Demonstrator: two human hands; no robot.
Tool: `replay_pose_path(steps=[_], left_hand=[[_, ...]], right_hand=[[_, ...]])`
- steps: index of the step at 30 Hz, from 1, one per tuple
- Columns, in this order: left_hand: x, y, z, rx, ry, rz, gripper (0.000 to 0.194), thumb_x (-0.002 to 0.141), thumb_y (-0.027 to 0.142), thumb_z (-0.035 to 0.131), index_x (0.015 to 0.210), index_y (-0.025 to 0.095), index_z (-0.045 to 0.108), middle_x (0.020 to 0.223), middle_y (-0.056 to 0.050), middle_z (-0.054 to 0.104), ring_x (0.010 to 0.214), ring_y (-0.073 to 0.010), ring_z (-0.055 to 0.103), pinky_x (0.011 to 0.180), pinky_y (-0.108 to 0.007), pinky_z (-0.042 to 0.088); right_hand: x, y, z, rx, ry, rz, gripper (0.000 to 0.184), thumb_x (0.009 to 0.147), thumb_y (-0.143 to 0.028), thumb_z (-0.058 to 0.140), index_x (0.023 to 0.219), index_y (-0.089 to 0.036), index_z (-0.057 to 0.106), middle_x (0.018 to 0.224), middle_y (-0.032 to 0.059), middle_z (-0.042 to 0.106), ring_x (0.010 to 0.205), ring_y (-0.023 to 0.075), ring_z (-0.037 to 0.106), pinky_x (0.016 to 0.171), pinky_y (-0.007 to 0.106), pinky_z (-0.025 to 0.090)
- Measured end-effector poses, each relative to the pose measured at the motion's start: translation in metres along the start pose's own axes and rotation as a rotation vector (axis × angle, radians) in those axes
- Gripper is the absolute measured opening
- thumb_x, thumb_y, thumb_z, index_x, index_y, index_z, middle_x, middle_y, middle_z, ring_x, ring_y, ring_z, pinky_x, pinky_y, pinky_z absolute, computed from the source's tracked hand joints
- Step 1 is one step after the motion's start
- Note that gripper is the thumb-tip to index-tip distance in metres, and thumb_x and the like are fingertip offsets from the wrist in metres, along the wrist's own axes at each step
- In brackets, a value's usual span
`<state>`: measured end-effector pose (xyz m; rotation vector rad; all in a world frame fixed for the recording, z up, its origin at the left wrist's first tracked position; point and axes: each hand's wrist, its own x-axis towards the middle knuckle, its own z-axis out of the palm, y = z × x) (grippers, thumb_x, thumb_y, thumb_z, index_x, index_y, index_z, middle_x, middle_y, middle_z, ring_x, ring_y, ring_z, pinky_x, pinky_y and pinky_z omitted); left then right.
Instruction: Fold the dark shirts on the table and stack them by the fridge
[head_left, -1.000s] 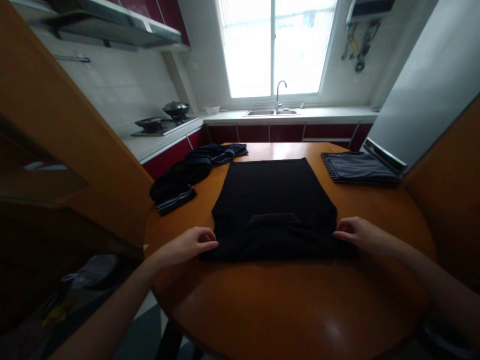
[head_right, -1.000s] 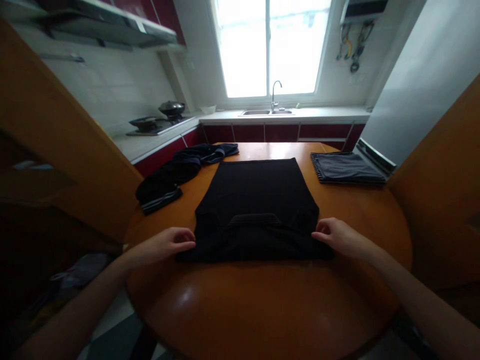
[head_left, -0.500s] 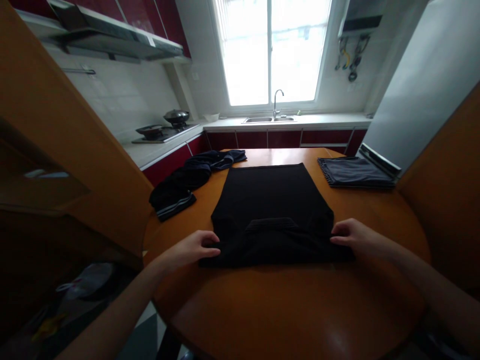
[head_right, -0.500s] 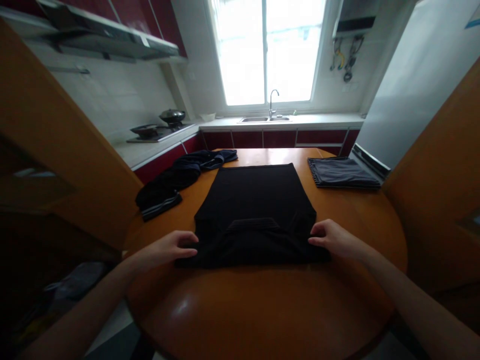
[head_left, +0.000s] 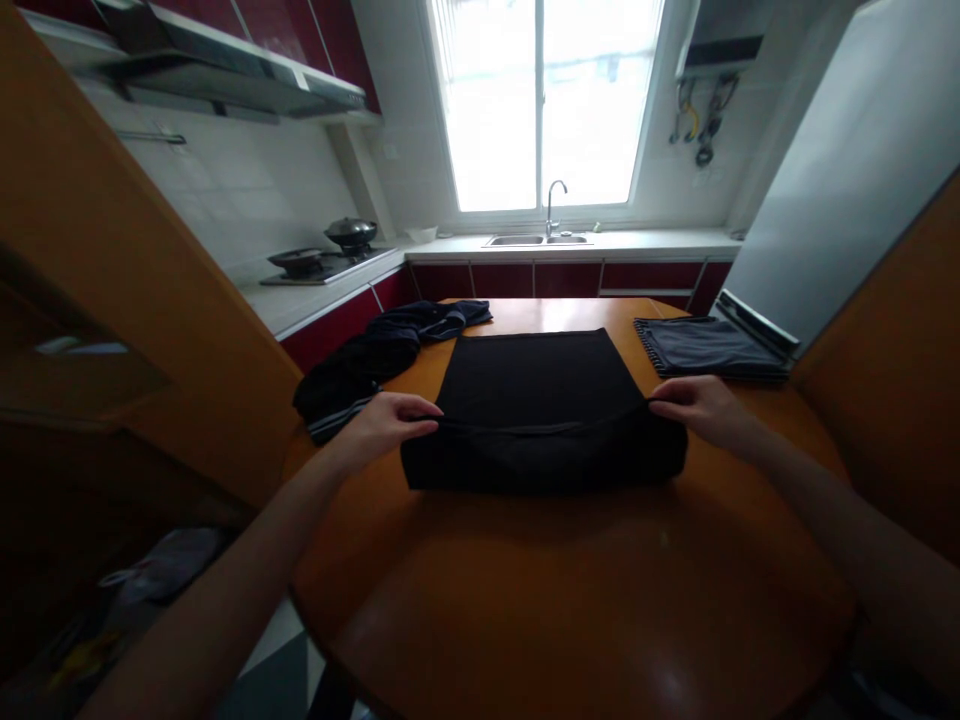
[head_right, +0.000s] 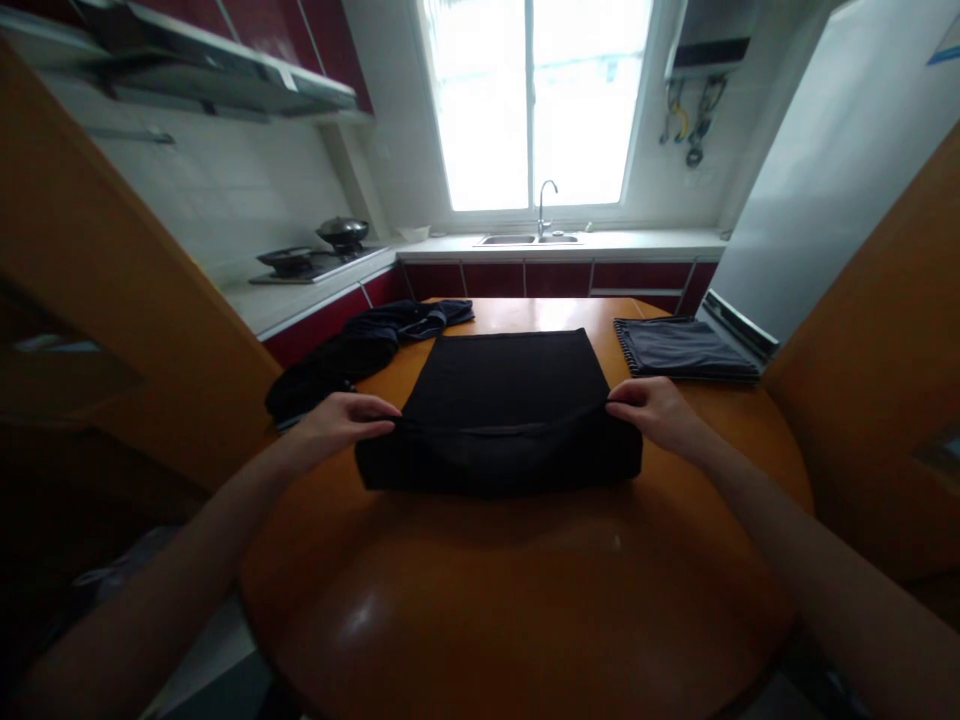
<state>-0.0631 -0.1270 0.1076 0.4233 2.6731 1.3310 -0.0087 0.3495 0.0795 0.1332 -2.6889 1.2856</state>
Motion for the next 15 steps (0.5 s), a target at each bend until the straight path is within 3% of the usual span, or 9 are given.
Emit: replay_pose_path(steps=[3,5,8,12,15], left_hand=[[0.016,0.018,-0.016,-0.004,0.099,0.070,0.045,0.062,0.051,0.083,0.093,0.019,0.079,0.093,-0.005,0.077,0.090,-0.0249,0.069,0.082,-0.033,0.053],[0.027,0.016,-0.019,-0.019,0.144,0.094,0.046,0.064,0.051,0.082,0.097,0.019,0.078,0.095,-0.006,0.077,0.092,-0.0252,0.069,0.084,-0.034,0.053],[0.048,-0.012,-0.008,-0.060,0.147,0.073,0.047,0.062,0.050,0.083,0.097,0.018,0.078,0.098,-0.007,0.077,0.094,-0.0252,0.069,0.086,-0.034,0.053],[0.074,-0.061,0.024,-0.093,0.087,-0.053,0.048,0.052,0.049,0.087,0.086,0.016,0.077,0.088,-0.008,0.077,0.088,-0.0254,0.070,0.081,-0.034,0.053],[0.084,-0.081,0.036,-0.104,0.062,-0.096,0.047,0.049,0.047,0.088,0.083,0.016,0.076,0.085,-0.008,0.077,0.085,-0.0248,0.070,0.079,-0.033,0.053]], right_hand=[[0.017,-0.009,-0.014,-0.026,0.101,-0.030,0.039,0.073,-0.058,0.071,0.083,-0.020,0.075,0.082,0.0070,0.075,0.078,0.0247,0.065,0.071,0.035,0.049],[0.025,-0.004,-0.017,-0.026,0.164,-0.032,0.040,0.074,-0.058,0.071,0.085,-0.020,0.075,0.083,0.0073,0.075,0.078,0.0247,0.066,0.071,0.035,0.050],[0.038,0.017,-0.005,0.025,0.180,-0.007,0.038,0.072,-0.055,0.072,0.084,-0.019,0.074,0.083,0.0076,0.074,0.077,0.0238,0.066,0.070,0.034,0.050],[0.060,0.054,0.031,0.074,0.085,0.115,0.032,0.063,-0.046,0.078,0.073,-0.016,0.073,0.070,0.0062,0.072,0.069,0.0211,0.065,0.065,0.031,0.049],[0.070,0.072,0.048,0.049,0.022,0.188,0.028,0.060,-0.040,0.079,0.069,-0.015,0.073,0.065,0.0048,0.070,0.065,0.0193,0.064,0.062,0.029,0.049]])
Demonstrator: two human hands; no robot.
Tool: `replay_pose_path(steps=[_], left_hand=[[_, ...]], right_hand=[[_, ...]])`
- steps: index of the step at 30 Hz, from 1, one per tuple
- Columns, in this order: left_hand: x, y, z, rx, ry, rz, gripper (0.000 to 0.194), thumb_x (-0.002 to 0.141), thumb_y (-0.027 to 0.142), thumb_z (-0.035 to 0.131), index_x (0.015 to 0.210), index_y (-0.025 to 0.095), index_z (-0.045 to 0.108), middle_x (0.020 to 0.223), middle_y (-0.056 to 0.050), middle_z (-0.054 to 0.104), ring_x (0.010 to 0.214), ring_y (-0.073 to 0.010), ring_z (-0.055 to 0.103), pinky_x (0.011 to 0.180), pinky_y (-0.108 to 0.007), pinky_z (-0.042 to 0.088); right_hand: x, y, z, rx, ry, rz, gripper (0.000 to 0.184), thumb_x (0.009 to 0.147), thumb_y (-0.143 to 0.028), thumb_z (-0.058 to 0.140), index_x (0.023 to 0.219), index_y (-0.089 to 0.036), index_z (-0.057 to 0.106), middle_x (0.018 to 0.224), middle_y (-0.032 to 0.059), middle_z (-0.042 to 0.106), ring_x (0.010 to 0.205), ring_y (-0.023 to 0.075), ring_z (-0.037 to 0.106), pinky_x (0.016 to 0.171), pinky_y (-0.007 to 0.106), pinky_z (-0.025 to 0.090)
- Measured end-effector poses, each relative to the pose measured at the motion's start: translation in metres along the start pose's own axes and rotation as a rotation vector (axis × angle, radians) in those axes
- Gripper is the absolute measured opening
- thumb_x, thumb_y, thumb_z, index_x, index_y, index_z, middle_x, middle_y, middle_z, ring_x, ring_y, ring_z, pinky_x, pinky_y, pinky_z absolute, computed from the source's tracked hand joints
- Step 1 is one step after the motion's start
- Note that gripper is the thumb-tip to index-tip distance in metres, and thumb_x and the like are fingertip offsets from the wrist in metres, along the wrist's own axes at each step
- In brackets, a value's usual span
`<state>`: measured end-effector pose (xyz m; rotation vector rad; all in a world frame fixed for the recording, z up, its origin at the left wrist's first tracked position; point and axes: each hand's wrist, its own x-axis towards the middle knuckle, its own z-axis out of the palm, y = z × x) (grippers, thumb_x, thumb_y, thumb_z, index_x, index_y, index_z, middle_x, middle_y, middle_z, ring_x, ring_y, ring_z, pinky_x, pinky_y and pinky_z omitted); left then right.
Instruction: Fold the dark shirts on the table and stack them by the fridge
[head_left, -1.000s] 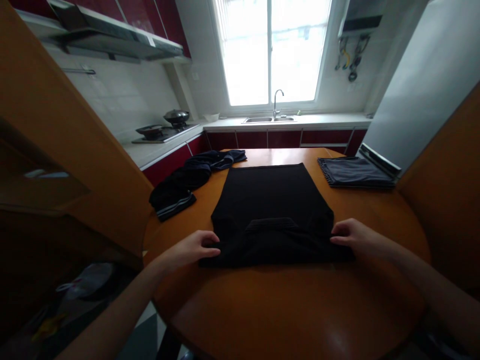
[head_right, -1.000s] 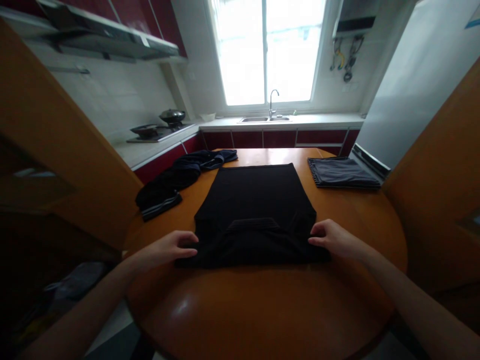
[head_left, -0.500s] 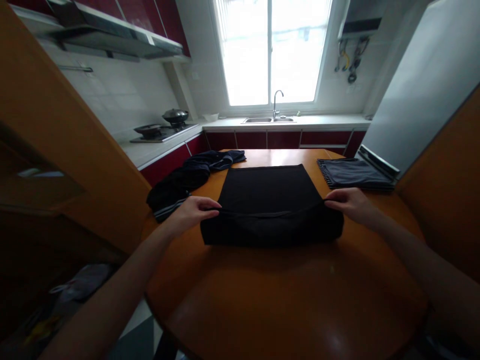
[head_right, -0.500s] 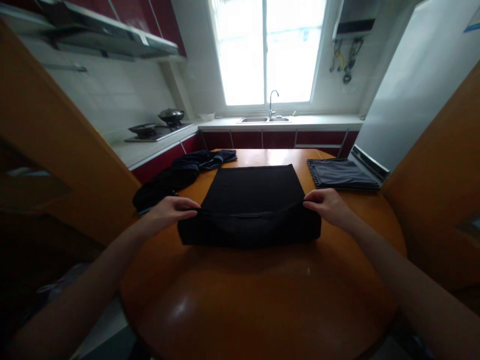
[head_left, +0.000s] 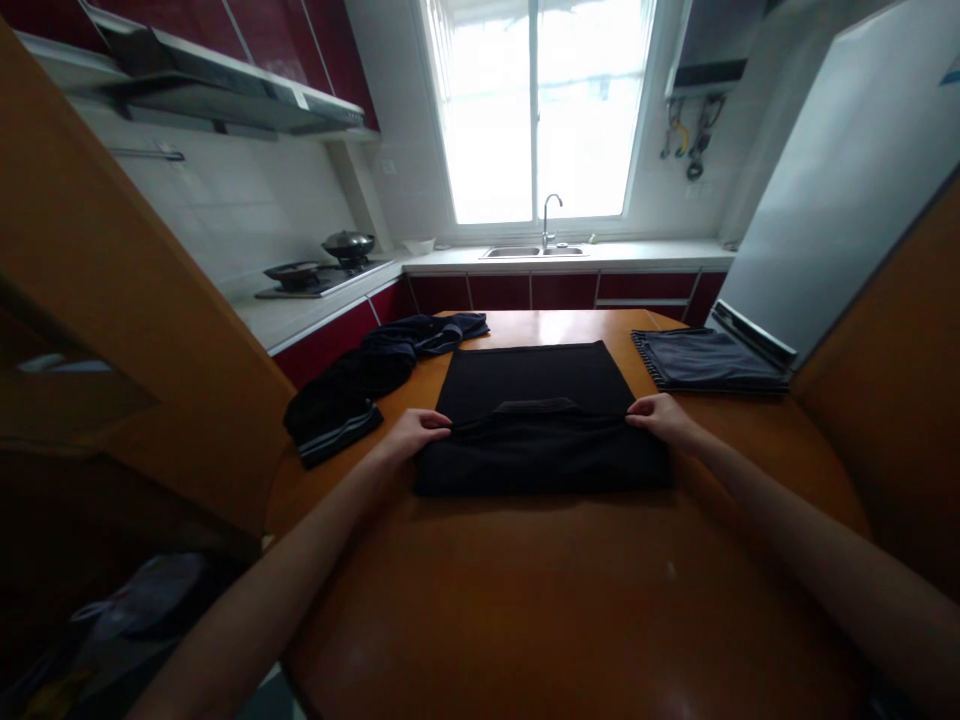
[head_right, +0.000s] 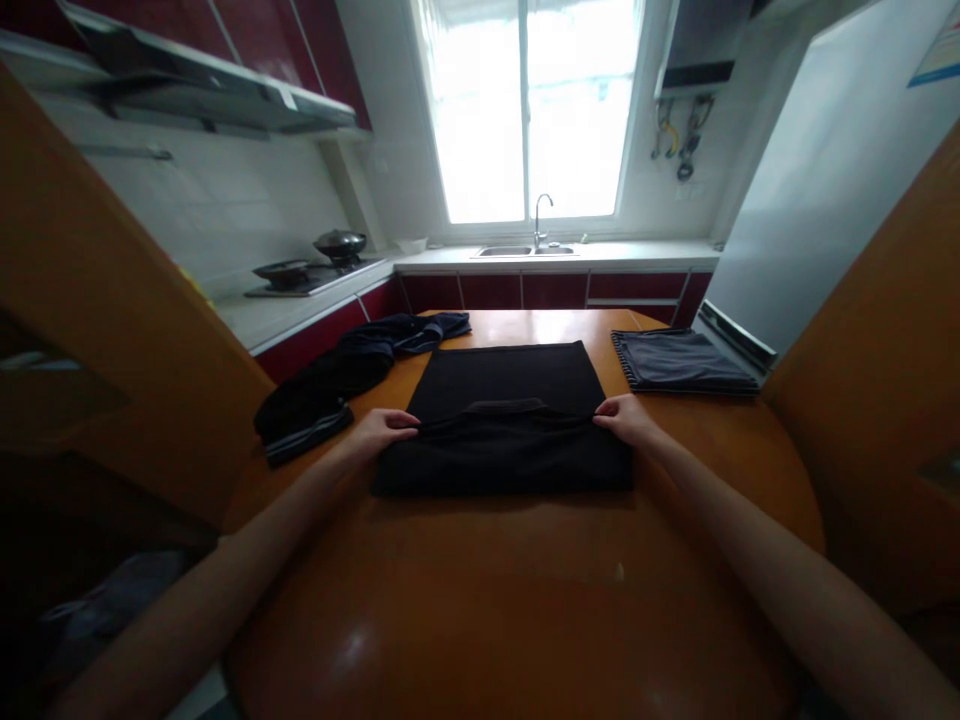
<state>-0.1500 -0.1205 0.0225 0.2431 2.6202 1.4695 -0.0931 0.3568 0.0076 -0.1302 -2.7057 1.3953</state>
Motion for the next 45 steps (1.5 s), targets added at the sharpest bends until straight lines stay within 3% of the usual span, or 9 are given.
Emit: replay_pose_path(steps=[8,12,18,28,34,36,40,42,45], left_hand=[[0.008,0.007,-0.009,0.064,-0.105,-0.157,0.051,0.053,0.052,0.086,0.088,0.016,0.079,0.084,-0.008,0.077,0.084,-0.0242,0.069,0.072,-0.028,0.051],[0.017,0.018,-0.002,0.062,-0.178,-0.240,0.049,0.052,0.050,0.088,0.088,0.017,0.080,0.082,-0.008,0.077,0.079,-0.0244,0.069,0.066,-0.028,0.051],[0.026,0.025,0.009,0.011,-0.105,-0.188,0.034,0.049,0.035,0.090,0.076,0.018,0.080,0.074,-0.006,0.076,0.072,-0.0214,0.067,0.066,-0.028,0.051],[0.035,0.044,-0.023,-0.070,0.118,0.063,0.044,0.054,0.044,0.088,0.088,0.017,0.080,0.086,-0.008,0.077,0.081,-0.0209,0.067,0.073,-0.028,0.050],[0.034,0.025,0.003,-0.015,0.039,-0.003,0.047,0.049,0.044,0.088,0.083,0.013,0.076,0.083,-0.010,0.076,0.081,-0.0237,0.068,0.075,-0.032,0.051],[0.029,0.020,0.004,-0.019,0.055,0.016,0.053,0.049,0.046,0.086,0.089,0.013,0.074,0.091,-0.010,0.075,0.086,-0.0250,0.068,0.079,-0.034,0.052],[-0.003,0.007,-0.012,0.072,0.241,0.094,0.058,0.059,0.057,0.076,0.098,0.015,0.069,0.095,-0.010,0.072,0.085,-0.0252,0.068,0.078,-0.036,0.053],[-0.030,-0.001,-0.020,0.169,0.272,0.088,0.051,0.067,0.063,0.068,0.089,0.016,0.068,0.086,-0.008,0.071,0.080,-0.0246,0.066,0.074,-0.035,0.051],[-0.074,-0.007,-0.021,0.236,0.130,0.006,0.051,0.074,0.068,0.058,0.077,0.018,0.068,0.075,-0.005,0.069,0.072,-0.0235,0.063,0.067,-0.032,0.047]], right_hand=[[0.013,0.001,-0.004,-0.075,-0.123,0.043,0.028,0.062,-0.040,0.081,0.071,-0.014,0.076,0.069,0.0071,0.073,0.067,0.0193,0.065,0.060,0.027,0.048],[0.016,-0.006,0.000,-0.119,-0.180,0.068,0.029,0.064,-0.041,0.080,0.072,-0.014,0.078,0.069,0.0078,0.074,0.067,0.0199,0.065,0.058,0.027,0.048],[0.021,-0.010,0.004,-0.069,-0.101,-0.003,0.027,0.064,-0.038,0.078,0.076,-0.013,0.079,0.074,0.0077,0.075,0.071,0.0209,0.066,0.064,0.028,0.050],[0.037,-0.041,-0.032,-0.010,0.094,-0.178,0.033,0.071,-0.043,0.072,0.086,-0.015,0.080,0.083,0.0082,0.077,0.079,0.0231,0.066,0.071,0.031,0.049],[0.043,-0.024,-0.004,-0.072,0.034,-0.118,0.023,0.069,-0.034,0.071,0.077,-0.012,0.077,0.074,0.0083,0.075,0.073,0.0219,0.067,0.067,0.030,0.049],[0.040,-0.017,0.002,-0.151,0.047,-0.092,0.019,0.067,-0.030,0.072,0.075,-0.014,0.076,0.075,0.0081,0.076,0.073,0.0222,0.068,0.068,0.030,0.050],[0.008,0.004,-0.008,-0.230,0.263,-0.092,0.026,0.073,-0.039,0.067,0.082,-0.016,0.074,0.084,0.0105,0.076,0.075,0.0231,0.069,0.069,0.031,0.049],[-0.019,0.013,-0.014,-0.173,0.225,-0.053,0.037,0.079,-0.050,0.058,0.076,-0.016,0.073,0.077,0.0104,0.074,0.070,0.0233,0.068,0.062,0.031,0.047],[-0.062,0.019,-0.015,-0.118,0.082,0.017,0.051,0.081,-0.063,0.051,0.067,-0.018,0.070,0.067,0.0086,0.071,0.063,0.0235,0.065,0.057,0.032,0.045]])
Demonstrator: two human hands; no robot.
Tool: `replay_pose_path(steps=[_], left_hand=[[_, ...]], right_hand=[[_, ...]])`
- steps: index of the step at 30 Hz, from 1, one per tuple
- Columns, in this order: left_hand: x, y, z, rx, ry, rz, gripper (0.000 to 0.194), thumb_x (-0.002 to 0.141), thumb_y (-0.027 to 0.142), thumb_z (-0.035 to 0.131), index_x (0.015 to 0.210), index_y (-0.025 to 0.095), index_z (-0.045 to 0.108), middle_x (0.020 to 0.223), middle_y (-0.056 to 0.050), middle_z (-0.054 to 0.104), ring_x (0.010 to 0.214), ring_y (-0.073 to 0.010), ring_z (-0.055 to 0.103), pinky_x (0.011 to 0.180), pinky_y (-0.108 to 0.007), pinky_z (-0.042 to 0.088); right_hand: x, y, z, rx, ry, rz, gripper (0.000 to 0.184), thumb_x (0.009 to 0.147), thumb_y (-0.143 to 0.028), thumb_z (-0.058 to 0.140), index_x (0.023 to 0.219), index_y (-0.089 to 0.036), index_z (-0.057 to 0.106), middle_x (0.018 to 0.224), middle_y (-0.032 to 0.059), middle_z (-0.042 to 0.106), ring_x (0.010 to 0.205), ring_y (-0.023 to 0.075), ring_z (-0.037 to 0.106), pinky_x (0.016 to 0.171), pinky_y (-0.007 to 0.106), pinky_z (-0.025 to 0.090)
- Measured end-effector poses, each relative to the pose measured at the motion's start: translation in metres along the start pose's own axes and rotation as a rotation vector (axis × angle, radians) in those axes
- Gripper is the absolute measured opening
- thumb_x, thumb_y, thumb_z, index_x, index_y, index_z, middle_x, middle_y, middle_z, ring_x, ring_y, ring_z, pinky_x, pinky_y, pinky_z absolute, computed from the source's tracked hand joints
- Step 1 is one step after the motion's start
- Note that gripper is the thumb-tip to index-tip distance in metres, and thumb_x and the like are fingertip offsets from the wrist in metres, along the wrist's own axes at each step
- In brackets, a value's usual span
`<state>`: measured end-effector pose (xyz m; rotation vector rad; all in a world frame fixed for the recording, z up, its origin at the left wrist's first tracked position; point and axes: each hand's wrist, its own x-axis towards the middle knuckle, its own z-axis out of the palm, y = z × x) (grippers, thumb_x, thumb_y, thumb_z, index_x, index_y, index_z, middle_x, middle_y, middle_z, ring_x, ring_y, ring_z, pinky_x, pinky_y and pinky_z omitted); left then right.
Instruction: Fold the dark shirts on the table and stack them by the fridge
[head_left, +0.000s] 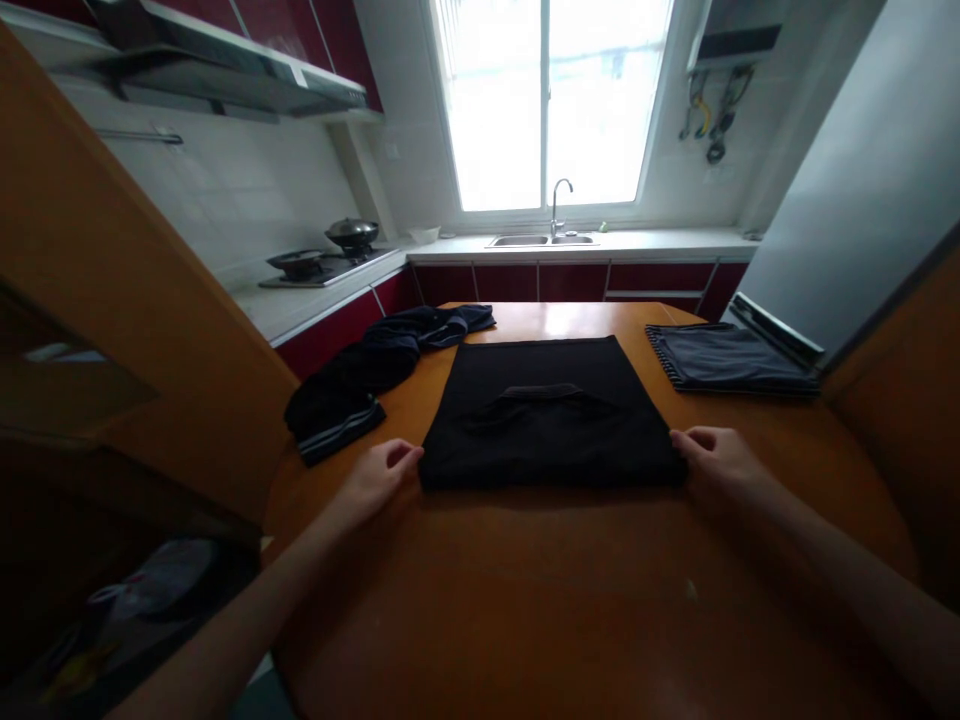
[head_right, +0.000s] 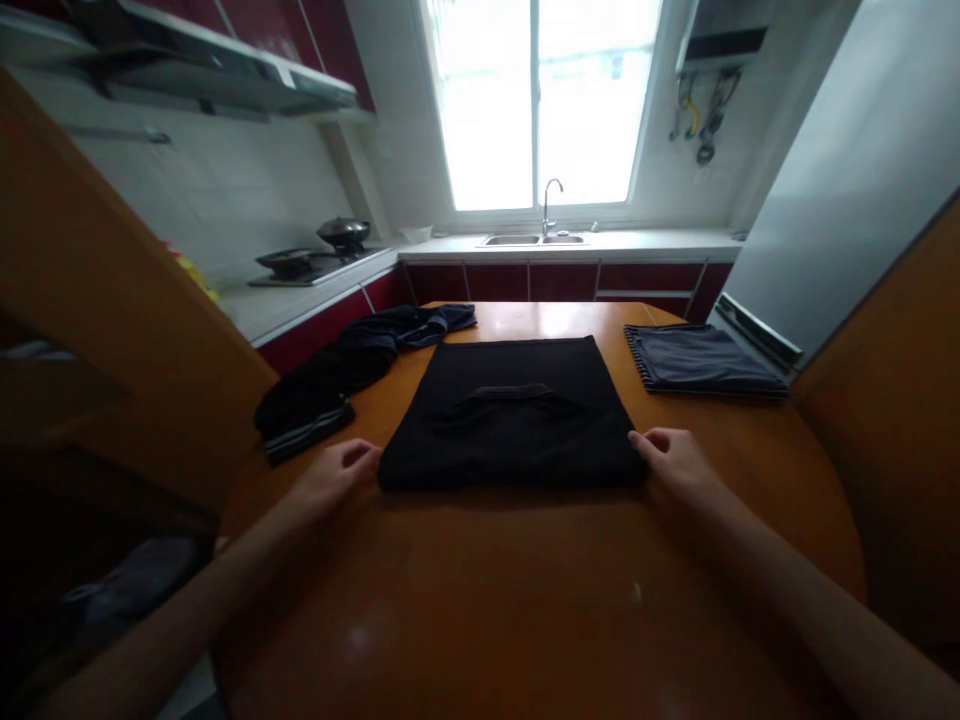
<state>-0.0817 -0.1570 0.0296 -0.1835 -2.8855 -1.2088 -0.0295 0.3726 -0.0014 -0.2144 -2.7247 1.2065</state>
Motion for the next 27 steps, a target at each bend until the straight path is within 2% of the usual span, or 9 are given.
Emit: replay_pose_path(steps=[3,6,9,11,14,19,23,27], left_hand=[[-0.032,0.002,0.006,-0.016,-0.130,-0.030,0.051,0.075,0.069,0.057,0.071,0.019,0.067,0.069,-0.003,0.066,0.069,-0.0221,0.060,0.064,-0.030,0.045],[-0.043,0.004,0.016,-0.076,-0.112,-0.012,0.047,0.073,0.065,0.063,0.073,0.019,0.066,0.071,-0.001,0.064,0.068,-0.0203,0.058,0.064,-0.029,0.044],[-0.042,0.004,0.021,-0.127,-0.049,0.015,0.045,0.071,0.062,0.067,0.080,0.018,0.067,0.074,-0.001,0.062,0.069,-0.0188,0.056,0.064,-0.029,0.043],[-0.039,0.002,0.022,-0.106,-0.028,0.043,0.044,0.072,0.061,0.067,0.075,0.017,0.067,0.074,-0.001,0.060,0.068,-0.0180,0.055,0.064,-0.028,0.042],[-0.036,-0.001,0.018,-0.063,-0.030,0.090,0.046,0.073,0.062,0.065,0.063,0.018,0.062,0.071,-0.001,0.056,0.066,-0.0166,0.052,0.062,-0.028,0.039],[-0.034,-0.006,0.007,-0.060,-0.029,0.107,0.047,0.075,0.063,0.063,0.064,0.017,0.064,0.073,-0.002,0.055,0.066,-0.0170,0.052,0.063,-0.028,0.040],[-0.039,-0.008,0.008,0.017,-0.070,0.149,0.047,0.078,0.061,0.061,0.060,0.018,0.064,0.076,-0.003,0.057,0.070,-0.0187,0.055,0.066,-0.030,0.042],[-0.047,-0.016,0.012,0.108,-0.074,0.154,0.047,0.081,0.060,0.058,0.058,0.019,0.064,0.080,-0.004,0.057,0.073,-0.0196,0.057,0.069,-0.031,0.044]], right_hand=[[-0.029,-0.007,0.003,-0.002,-0.059,0.023,0.051,0.078,-0.065,0.053,0.068,-0.019,0.072,0.068,0.0078,0.071,0.065,0.0243,0.066,0.059,0.033,0.045],[-0.040,-0.015,0.006,0.024,-0.089,0.046,0.047,0.073,-0.064,0.059,0.068,-0.019,0.073,0.070,0.0081,0.073,0.069,0.0252,0.067,0.062,0.033,0.047],[-0.040,-0.016,0.006,0.061,-0.096,0.067,0.044,0.067,-0.062,0.064,0.067,-0.020,0.072,0.069,0.0075,0.073,0.068,0.0244,0.066,0.063,0.033,0.047],[-0.040,-0.014,0.005,0.086,-0.077,0.074,0.042,0.065,-0.061,0.066,0.066,-0.020,0.071,0.068,0.0063,0.071,0.066,0.0230,0.064,0.062,0.032,0.047],[-0.041,-0.012,0.004,0.147,-0.035,0.082,0.041,0.066,-0.060,0.067,0.068,-0.019,0.071,0.067,0.0049,0.070,0.064,0.0209,0.062,0.060,0.031,0.047],[-0.042,-0.010,0.001,0.268,0.055,0.081,0.041,0.071,-0.058,0.066,0.078,-0.018,0.070,0.071,0.0062,0.069,0.063,0.0198,0.061,0.056,0.029,0.045],[-0.040,0.002,0.000,0.149,0.002,0.050,0.036,0.070,-0.055,0.065,0.072,-0.019,0.069,0.070,0.0067,0.071,0.066,0.0220,0.063,0.062,0.032,0.049],[-0.042,0.020,0.002,-0.059,-0.019,0.004,0.026,0.071,-0.045,0.063,0.067,-0.020,0.066,0.067,0.0067,0.069,0.064,0.0227,0.064,0.061,0.033,0.048]])
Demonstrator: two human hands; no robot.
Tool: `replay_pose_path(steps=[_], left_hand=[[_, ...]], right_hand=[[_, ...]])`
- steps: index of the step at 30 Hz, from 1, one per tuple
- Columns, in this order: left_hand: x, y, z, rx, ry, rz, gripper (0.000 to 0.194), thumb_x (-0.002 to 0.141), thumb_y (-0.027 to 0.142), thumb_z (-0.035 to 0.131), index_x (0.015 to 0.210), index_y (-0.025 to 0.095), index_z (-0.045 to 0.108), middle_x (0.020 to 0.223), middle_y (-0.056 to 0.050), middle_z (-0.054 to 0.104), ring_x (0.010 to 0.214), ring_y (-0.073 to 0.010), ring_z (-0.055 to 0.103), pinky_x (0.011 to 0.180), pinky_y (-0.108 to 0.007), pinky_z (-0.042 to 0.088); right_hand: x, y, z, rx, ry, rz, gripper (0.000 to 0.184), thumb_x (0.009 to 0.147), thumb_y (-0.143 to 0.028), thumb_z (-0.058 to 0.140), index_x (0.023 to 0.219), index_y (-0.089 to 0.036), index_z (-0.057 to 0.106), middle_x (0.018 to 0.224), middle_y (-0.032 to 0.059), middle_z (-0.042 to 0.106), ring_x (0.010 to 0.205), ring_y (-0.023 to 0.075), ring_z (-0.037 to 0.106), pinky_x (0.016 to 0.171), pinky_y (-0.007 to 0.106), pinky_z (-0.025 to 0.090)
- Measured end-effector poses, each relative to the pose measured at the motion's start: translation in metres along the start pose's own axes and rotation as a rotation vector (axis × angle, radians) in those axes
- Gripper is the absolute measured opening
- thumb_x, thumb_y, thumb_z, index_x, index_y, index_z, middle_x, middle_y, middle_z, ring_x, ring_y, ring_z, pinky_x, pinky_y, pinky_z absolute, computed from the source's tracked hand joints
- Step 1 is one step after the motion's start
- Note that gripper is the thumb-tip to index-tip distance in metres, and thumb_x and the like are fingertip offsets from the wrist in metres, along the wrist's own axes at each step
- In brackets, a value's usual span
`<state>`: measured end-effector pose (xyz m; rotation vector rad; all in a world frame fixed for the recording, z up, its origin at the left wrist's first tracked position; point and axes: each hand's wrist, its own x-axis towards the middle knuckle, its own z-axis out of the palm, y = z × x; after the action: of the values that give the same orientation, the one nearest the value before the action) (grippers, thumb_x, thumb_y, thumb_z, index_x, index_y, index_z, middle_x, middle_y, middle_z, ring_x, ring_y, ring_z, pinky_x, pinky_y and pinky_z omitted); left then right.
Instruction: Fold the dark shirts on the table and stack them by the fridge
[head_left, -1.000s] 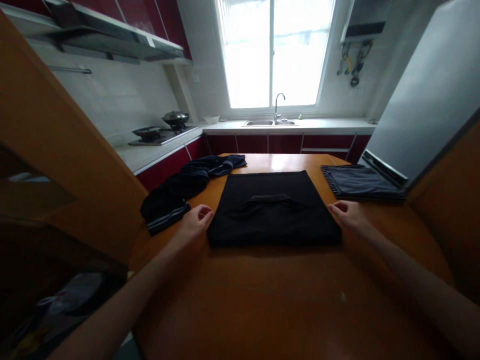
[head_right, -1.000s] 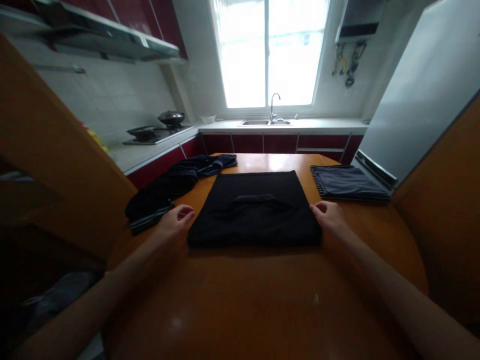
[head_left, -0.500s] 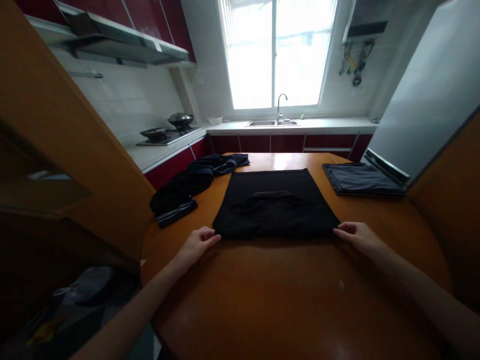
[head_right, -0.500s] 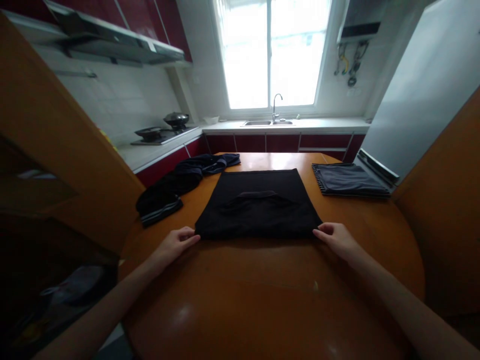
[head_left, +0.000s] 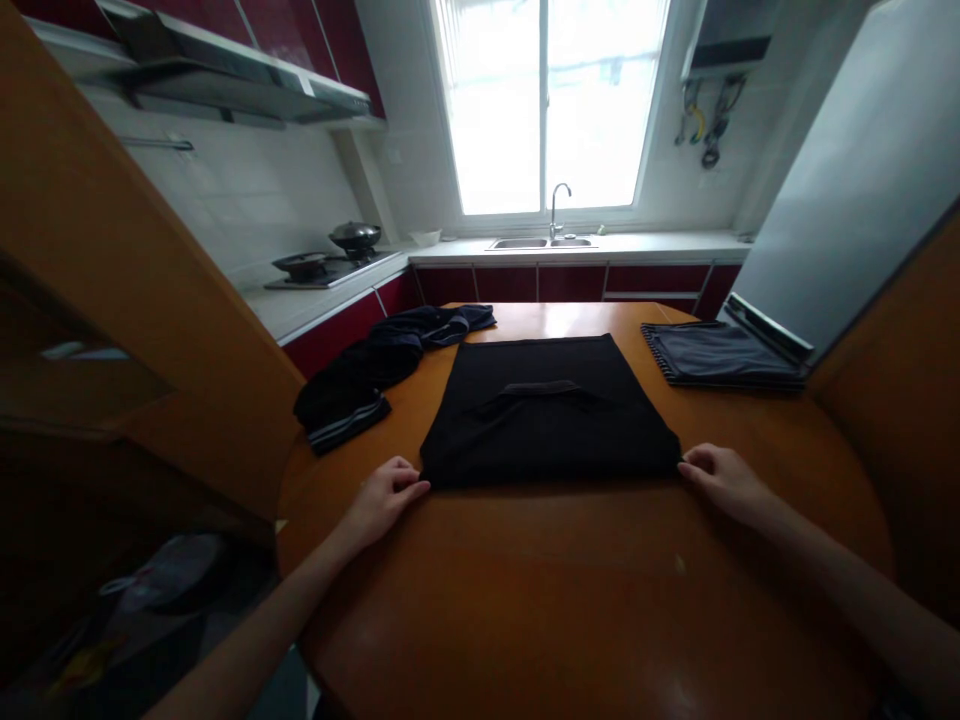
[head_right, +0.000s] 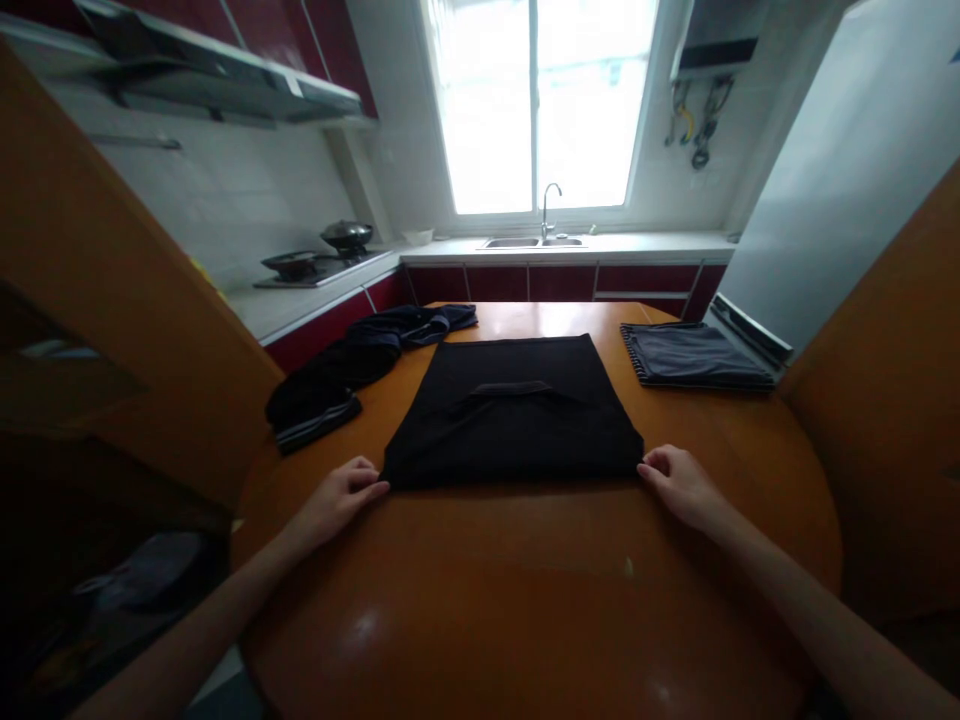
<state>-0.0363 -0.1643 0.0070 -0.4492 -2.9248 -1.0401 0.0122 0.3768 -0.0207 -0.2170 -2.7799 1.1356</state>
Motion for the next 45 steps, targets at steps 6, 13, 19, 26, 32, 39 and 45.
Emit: replay_pose_path(steps=[6,13,19,26,32,39,45], left_hand=[[0.002,-0.001,-0.011,0.078,0.032,-0.041,0.051,0.077,0.064,0.061,0.096,0.018,0.073,0.094,-0.008,0.062,0.088,-0.0266,0.064,0.080,-0.039,0.053],[0.035,0.114,0.053,0.321,-0.014,0.487,0.052,0.103,0.040,0.033,0.150,0.019,0.039,0.153,-0.011,0.044,0.142,-0.0224,0.039,0.118,-0.039,0.030],[0.043,0.118,0.108,0.527,-0.261,0.567,0.073,0.102,0.057,0.028,0.159,0.012,0.017,0.164,-0.015,0.017,0.153,-0.0256,0.012,0.123,-0.045,0.012],[0.033,0.116,0.100,0.487,-0.268,0.543,0.074,0.100,0.055,0.035,0.160,0.018,0.014,0.166,-0.010,0.011,0.153,-0.0282,0.008,0.123,-0.049,0.011],[0.091,0.139,0.094,0.378,-0.289,0.489,0.052,0.104,0.033,0.022,0.145,0.018,0.049,0.153,-0.009,0.046,0.145,-0.0229,0.036,0.119,-0.042,0.026],[0.114,0.124,0.140,0.474,-0.131,0.393,0.060,0.103,0.044,0.027,0.157,0.017,0.029,0.163,-0.011,0.024,0.152,-0.0287,0.015,0.120,-0.054,0.016],[0.111,0.097,0.116,0.476,-0.145,0.279,0.074,0.099,0.066,0.027,0.159,0.023,0.024,0.165,-0.011,0.017,0.152,-0.0331,0.014,0.118,-0.058,0.014]], right_hand=[[-0.001,-0.007,-0.001,-0.276,0.031,-0.036,0.021,0.079,-0.037,0.060,0.074,-0.018,0.067,0.081,0.0124,0.070,0.077,0.0273,0.066,0.070,0.038,0.052],[-0.011,-0.132,0.070,-0.314,0.040,-0.551,0.054,0.099,-0.041,0.037,0.144,-0.015,0.049,0.147,0.0164,0.051,0.137,0.0313,0.044,0.113,0.049,0.036],[-0.019,-0.131,0.125,-0.439,-0.203,-0.645,0.077,0.100,-0.057,0.029,0.156,-0.006,0.026,0.161,0.0194,0.024,0.151,0.0305,0.019,0.121,0.050,0.018],[-0.020,-0.124,0.124,-0.400,-0.191,-0.573,0.079,0.099,-0.061,0.028,0.155,-0.005,0.031,0.161,0.0201,0.026,0.151,0.0313,0.017,0.121,0.051,0.017],[0.024,-0.150,0.124,-0.384,-0.090,-0.441,0.063,0.101,-0.036,0.024,0.154,-0.002,0.031,0.161,0.0208,0.024,0.151,0.0308,0.018,0.119,0.053,0.020],[0.060,-0.121,0.122,-0.515,-0.201,-0.385,0.068,0.099,-0.042,0.029,0.157,-0.007,0.024,0.164,0.0163,0.017,0.152,0.0300,0.014,0.120,0.057,0.013],[0.071,-0.078,0.088,-0.562,-0.202,-0.278,0.075,0.099,-0.060,0.022,0.158,-0.014,0.024,0.165,0.0117,0.016,0.153,0.0270,0.011,0.121,0.055,0.010]])
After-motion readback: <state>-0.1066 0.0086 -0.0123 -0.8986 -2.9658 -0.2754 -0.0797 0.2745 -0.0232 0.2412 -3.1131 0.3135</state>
